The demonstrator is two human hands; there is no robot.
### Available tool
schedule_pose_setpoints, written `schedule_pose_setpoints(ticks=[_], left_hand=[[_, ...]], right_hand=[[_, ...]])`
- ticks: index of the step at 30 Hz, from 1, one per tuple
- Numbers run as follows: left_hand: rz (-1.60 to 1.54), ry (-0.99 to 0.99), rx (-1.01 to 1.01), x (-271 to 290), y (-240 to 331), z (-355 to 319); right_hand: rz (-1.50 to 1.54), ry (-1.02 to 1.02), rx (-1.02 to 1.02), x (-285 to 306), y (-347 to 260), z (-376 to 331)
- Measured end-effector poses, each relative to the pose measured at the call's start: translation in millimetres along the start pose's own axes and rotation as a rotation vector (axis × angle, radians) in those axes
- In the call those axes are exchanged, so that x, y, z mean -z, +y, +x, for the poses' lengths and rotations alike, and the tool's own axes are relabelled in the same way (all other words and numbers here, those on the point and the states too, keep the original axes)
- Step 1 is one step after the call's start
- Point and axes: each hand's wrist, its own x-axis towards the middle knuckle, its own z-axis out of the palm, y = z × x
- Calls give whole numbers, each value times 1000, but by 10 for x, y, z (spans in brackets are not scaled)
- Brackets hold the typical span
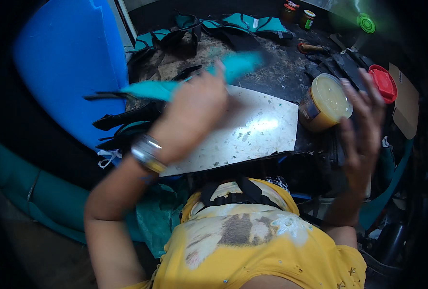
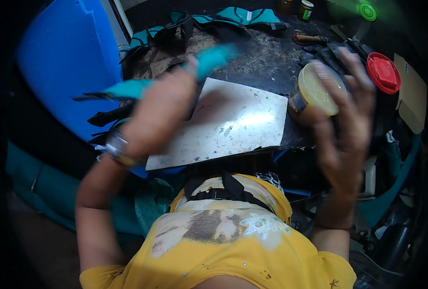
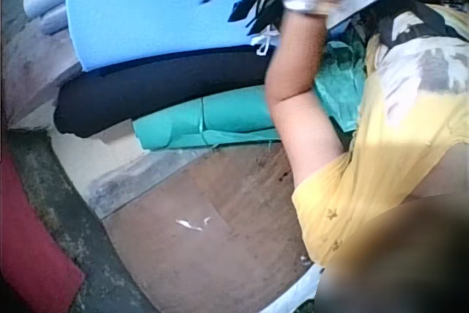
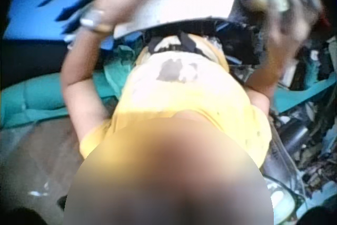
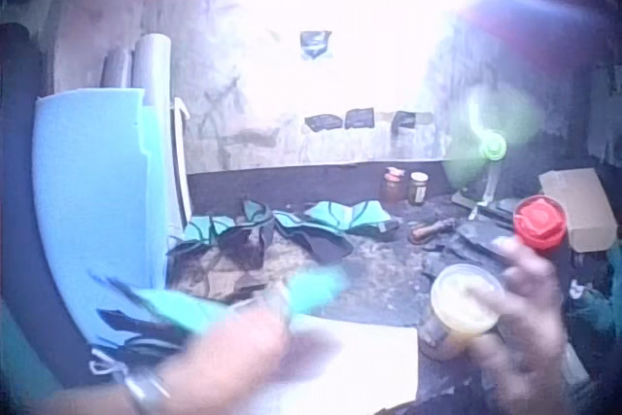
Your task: The person repeatedly applies a viscous substance from a container onto teal and black fabric pieces using their fingers, then presses the pieces together on a white board. They handle multiple fabric pieces one at a time, smoothing and aligning them before setting them aside.
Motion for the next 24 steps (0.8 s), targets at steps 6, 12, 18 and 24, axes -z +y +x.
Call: schedule_pose_setpoints(ticks=[6, 12, 18, 24], left_hand=[[438, -270, -38, -465, 983, -301], [373, -443, -66, -408, 1001, -221], [7, -89, -367, -194, 858, -421], [-1147, -914, -356, -222, 106, -951]], right_hand=[[238, -205, -163, -1091, 13, -368], [181, -394, -140, -1579, 54, -510], [-154, -568, -218, -1685, 90, -522], [-150, -613, -217, -1641, 109, -517]])
